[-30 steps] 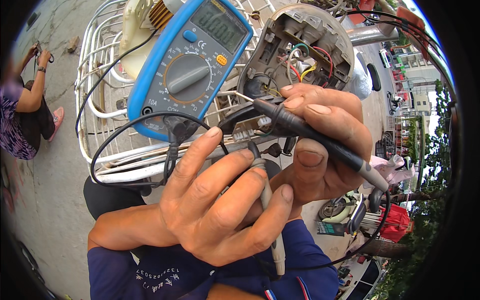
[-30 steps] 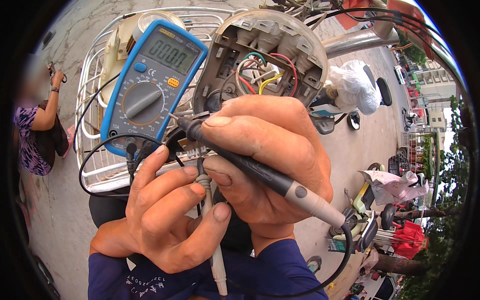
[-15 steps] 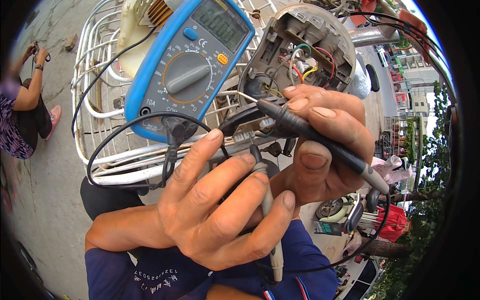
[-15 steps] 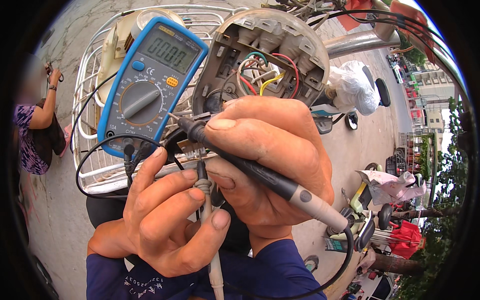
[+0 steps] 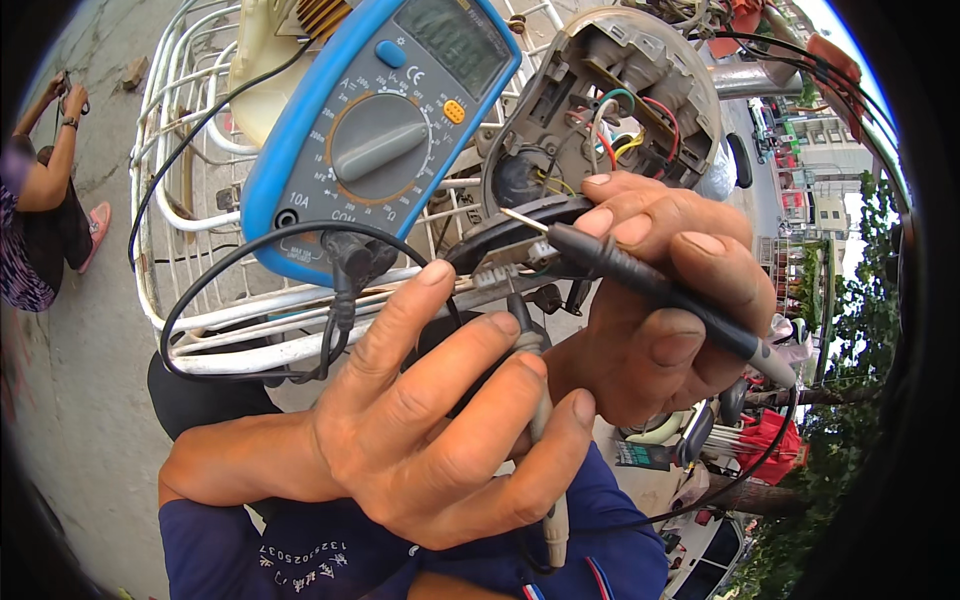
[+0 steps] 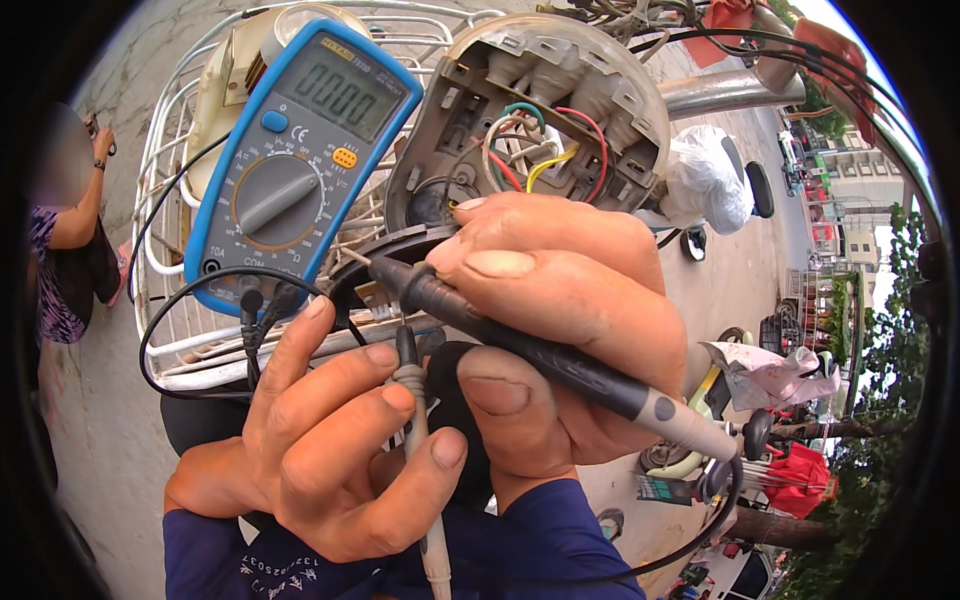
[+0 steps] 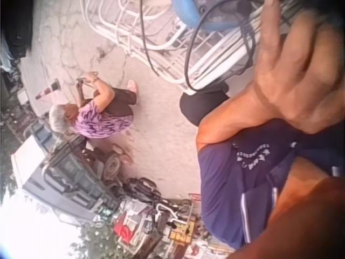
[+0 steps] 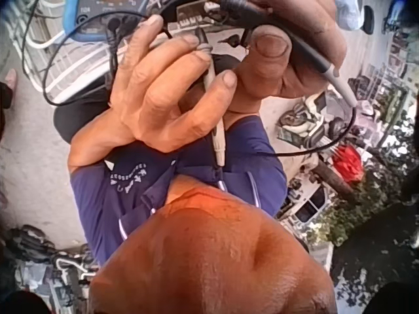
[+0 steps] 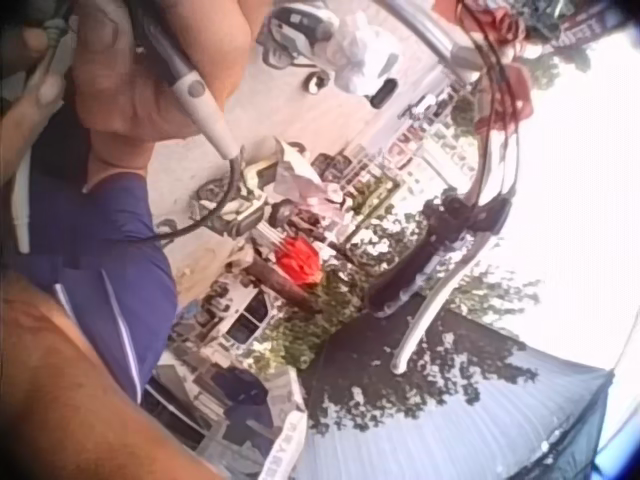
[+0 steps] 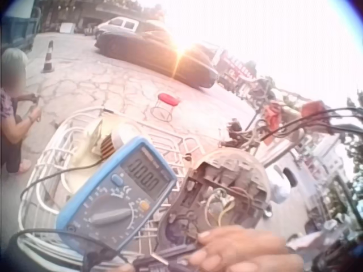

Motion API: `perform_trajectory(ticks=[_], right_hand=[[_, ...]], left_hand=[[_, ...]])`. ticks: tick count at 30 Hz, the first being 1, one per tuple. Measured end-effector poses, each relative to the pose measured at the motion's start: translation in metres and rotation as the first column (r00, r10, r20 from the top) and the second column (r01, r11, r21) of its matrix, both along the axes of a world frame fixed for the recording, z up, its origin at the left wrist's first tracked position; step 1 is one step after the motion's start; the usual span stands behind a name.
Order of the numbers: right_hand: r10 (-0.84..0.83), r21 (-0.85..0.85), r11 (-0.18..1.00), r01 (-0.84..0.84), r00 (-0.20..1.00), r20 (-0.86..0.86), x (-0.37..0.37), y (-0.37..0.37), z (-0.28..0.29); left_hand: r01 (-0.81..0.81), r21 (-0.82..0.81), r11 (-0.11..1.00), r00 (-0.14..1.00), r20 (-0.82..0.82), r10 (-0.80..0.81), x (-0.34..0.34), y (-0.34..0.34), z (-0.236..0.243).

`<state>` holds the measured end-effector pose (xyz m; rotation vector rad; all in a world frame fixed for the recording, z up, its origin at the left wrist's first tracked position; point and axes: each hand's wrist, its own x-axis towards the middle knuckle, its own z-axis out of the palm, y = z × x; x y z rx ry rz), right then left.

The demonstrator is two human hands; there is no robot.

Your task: The person uses a digital multimeter to test electrical continuity and resistance on a scooter's internal wiring harness and switch assembly. They repeatedly place the multimeter probes on various terminals and wires while observing the readings on the multimeter display.

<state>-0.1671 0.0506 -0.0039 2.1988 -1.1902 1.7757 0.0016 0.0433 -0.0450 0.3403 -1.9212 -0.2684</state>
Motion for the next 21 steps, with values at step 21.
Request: perform_trajectory(ticks=[21], right_hand=[[0.037,0.194,0.981,-0.01,0.99,-0.135,-0.001,0.007,0.024]], left_hand=[[0.005,0.019,1.0,0.998,-0.065,-0.004,-0.005,0.001,-0.005]])
